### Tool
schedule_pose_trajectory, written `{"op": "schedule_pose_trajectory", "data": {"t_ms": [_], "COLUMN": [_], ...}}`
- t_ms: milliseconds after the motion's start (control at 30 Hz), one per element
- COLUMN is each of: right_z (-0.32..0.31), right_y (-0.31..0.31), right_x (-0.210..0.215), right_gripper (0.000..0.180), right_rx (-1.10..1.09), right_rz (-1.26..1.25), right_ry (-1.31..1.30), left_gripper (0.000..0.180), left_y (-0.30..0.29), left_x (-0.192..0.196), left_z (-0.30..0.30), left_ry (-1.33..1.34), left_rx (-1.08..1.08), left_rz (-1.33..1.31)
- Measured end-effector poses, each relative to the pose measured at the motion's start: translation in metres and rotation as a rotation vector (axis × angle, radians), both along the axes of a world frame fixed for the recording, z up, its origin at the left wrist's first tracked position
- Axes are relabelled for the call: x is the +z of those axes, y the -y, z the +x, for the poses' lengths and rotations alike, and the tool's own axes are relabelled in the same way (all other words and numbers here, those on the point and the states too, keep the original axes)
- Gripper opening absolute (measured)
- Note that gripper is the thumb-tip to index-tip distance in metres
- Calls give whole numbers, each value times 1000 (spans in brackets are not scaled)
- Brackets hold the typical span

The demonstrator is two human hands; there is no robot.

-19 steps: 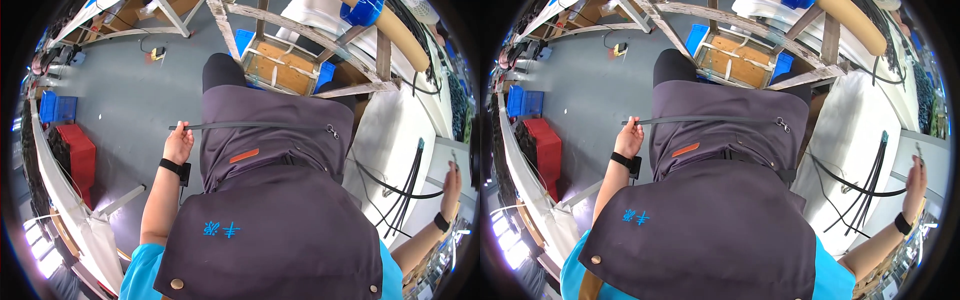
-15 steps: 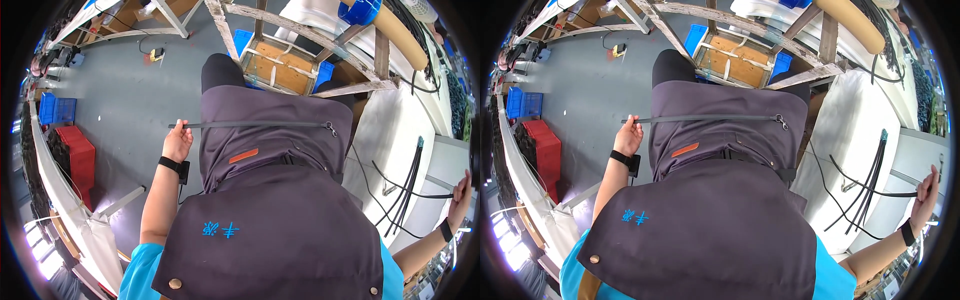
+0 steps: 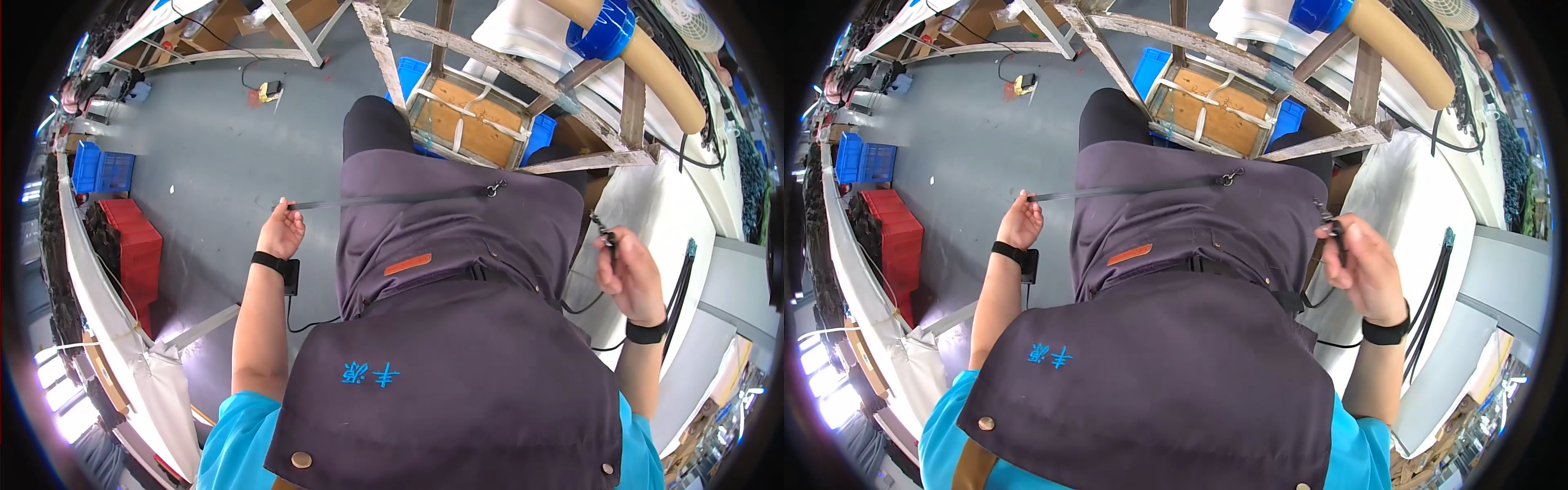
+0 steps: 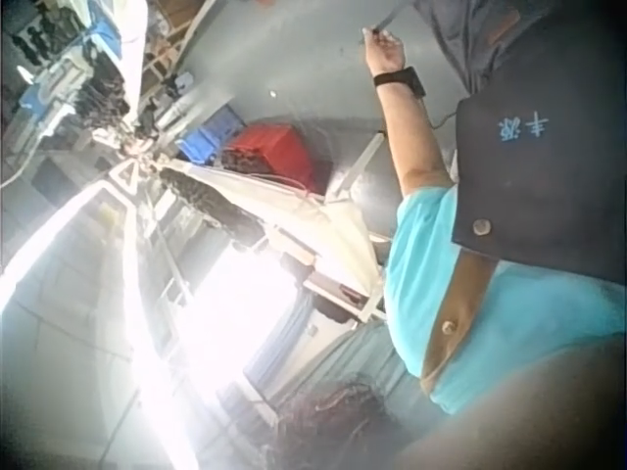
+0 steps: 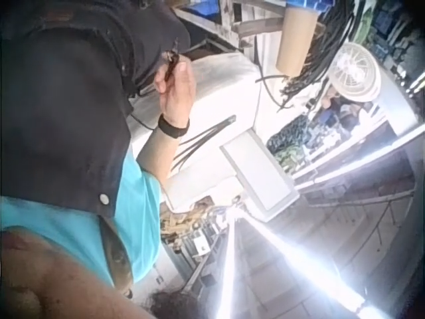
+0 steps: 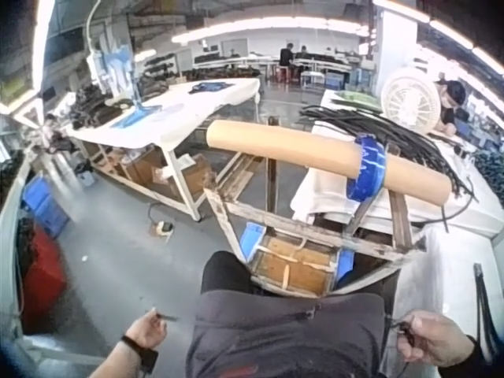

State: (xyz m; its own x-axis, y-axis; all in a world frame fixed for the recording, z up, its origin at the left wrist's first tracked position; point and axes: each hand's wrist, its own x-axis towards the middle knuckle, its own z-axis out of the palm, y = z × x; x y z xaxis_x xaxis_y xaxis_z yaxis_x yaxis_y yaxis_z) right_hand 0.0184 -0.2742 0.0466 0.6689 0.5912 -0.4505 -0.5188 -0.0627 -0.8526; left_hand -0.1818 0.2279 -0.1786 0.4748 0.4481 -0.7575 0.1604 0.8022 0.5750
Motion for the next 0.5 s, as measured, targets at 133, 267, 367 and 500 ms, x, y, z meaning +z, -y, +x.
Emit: {"op": "schedule_pose_trajectory", "data": {"t_ms": [133, 267, 367, 500], "right_z": [-3, -6, -1, -2], "right_y": [-24, -44, -61, -74], "right_x": [-14, -24, -21, -17], "right_gripper": [26, 18, 16, 16], "right_rx": [14, 2, 46, 116], "right_rz": [42, 60, 15, -11], "right_ry": [-55, -8, 71, 150], "left_gripper": [35, 31, 15, 27], "left_y": [14, 52, 86, 146], "left_x": [-8, 1, 50, 160], "left_z": [-1, 5, 27, 74], "left_ry": [-70, -356, -54, 358], "left_rx": [-29, 8, -80, -607], "left_rz": [-228, -2, 826, 713]}}
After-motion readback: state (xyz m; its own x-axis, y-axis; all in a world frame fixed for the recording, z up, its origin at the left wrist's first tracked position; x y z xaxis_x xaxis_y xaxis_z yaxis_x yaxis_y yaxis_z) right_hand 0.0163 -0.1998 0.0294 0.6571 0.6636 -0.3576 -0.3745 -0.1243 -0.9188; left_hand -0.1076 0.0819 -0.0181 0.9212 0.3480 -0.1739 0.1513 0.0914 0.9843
